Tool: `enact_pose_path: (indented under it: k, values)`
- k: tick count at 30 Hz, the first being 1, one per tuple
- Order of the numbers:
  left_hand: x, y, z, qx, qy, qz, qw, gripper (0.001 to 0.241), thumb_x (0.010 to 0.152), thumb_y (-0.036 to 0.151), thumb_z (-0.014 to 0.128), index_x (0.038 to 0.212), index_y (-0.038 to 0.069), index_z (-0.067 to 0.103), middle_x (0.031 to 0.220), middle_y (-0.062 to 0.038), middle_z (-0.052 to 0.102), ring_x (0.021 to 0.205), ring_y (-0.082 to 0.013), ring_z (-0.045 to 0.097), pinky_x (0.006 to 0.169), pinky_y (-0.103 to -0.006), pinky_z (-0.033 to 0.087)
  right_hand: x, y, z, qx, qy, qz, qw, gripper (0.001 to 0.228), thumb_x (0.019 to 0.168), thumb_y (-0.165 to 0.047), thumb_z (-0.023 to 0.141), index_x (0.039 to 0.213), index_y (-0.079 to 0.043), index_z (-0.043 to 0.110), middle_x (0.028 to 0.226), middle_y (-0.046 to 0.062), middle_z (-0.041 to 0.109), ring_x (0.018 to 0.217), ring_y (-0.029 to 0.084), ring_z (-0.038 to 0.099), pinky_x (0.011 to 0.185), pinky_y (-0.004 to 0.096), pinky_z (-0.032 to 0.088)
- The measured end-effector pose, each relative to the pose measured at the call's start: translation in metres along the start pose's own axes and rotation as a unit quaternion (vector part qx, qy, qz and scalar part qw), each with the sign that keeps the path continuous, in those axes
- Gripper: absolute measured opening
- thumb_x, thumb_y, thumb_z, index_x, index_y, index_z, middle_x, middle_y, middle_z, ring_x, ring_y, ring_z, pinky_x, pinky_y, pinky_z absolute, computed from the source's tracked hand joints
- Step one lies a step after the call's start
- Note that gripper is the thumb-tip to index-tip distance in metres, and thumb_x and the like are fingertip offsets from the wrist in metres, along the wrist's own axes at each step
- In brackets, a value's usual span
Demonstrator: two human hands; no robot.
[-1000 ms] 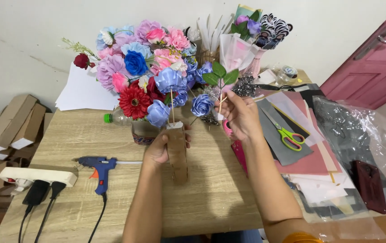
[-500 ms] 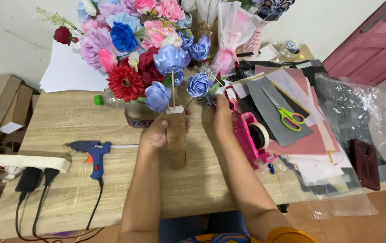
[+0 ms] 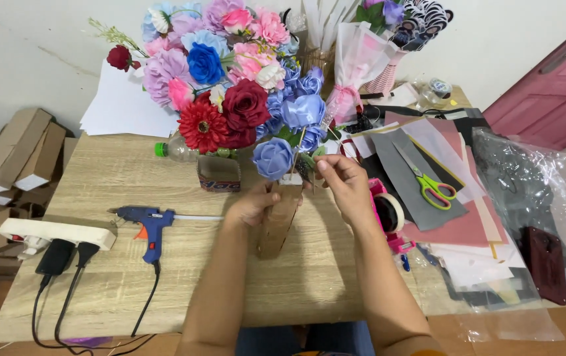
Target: The person arranges artificial blue roses into a small cardboard box, adjusting their positions. They then wrap the box with a pink and white translucent paper, folding the edges and securing the arrangement with a pink ribbon.
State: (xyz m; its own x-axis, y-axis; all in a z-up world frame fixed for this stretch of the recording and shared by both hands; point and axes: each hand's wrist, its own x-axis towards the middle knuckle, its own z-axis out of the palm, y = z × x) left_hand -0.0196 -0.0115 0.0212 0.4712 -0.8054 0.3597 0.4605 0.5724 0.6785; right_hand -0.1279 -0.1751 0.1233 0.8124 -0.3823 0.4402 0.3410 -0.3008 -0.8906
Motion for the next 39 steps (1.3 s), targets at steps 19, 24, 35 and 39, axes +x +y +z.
enact_pose_path:
  k: [19, 24, 35, 39]
  values:
    - [0.004, -0.057, -0.034, 0.082, 0.005, -0.05, 0.995, 0.081, 0.084, 0.02, 0.082, 0.154, 0.011, 0.042, 0.14, -0.017, 0.06, 0.119, -0.0311, 0.063, 0.097, -0.052, 0.054, 0.023, -0.02, 0.0, 0.128, 0.012, 0.002, 0.992, 0.02, 0.089, -0.002, 0.077, 0.098, 0.001, 0.059, 0.075, 0.007, 0.06, 0.061, 0.016, 0.066, 0.044, 0.023, 0.053]
    - [0.008, -0.043, -0.017, 0.076, -0.018, -0.053, 0.996, 0.076, 0.087, 0.021, 0.08, 0.153, 0.013, 0.044, 0.136, -0.011, 0.063, 0.114, -0.0231, 0.064, 0.094, -0.0468, 0.056, 0.028, -0.005, -0.004, 0.134, 0.035, 0.057, 0.989, 0.013, 0.091, -0.004, 0.073, 0.09, 0.002, 0.062, 0.07, 0.011, 0.062, 0.055, 0.017, 0.063, 0.041, 0.024, 0.052]
    - [-0.001, 0.004, 0.027, 0.014, -0.07, -0.075, 0.995, 0.057, 0.091, 0.04, 0.075, 0.135, 0.011, 0.052, 0.111, -0.018, 0.071, 0.099, -0.0304, 0.073, 0.083, -0.0474, 0.063, 0.075, -0.057, -0.037, 0.173, 0.101, -0.019, 0.979, 0.014, 0.096, -0.007, 0.073, 0.093, -0.003, 0.061, 0.074, 0.009, 0.064, 0.053, 0.014, 0.065, 0.045, 0.023, 0.057]
    - [0.009, -0.056, -0.059, 0.048, -0.093, -0.12, 0.987, 0.059, 0.089, 0.03, 0.078, 0.137, 0.007, 0.054, 0.111, -0.018, 0.07, 0.095, -0.0339, 0.073, 0.08, -0.055, 0.062, 0.093, -0.062, -0.04, 0.195, 0.115, -0.03, 0.974, 0.015, 0.098, -0.009, 0.073, 0.094, -0.003, 0.06, 0.073, 0.007, 0.062, 0.053, 0.014, 0.065, 0.046, 0.024, 0.059]
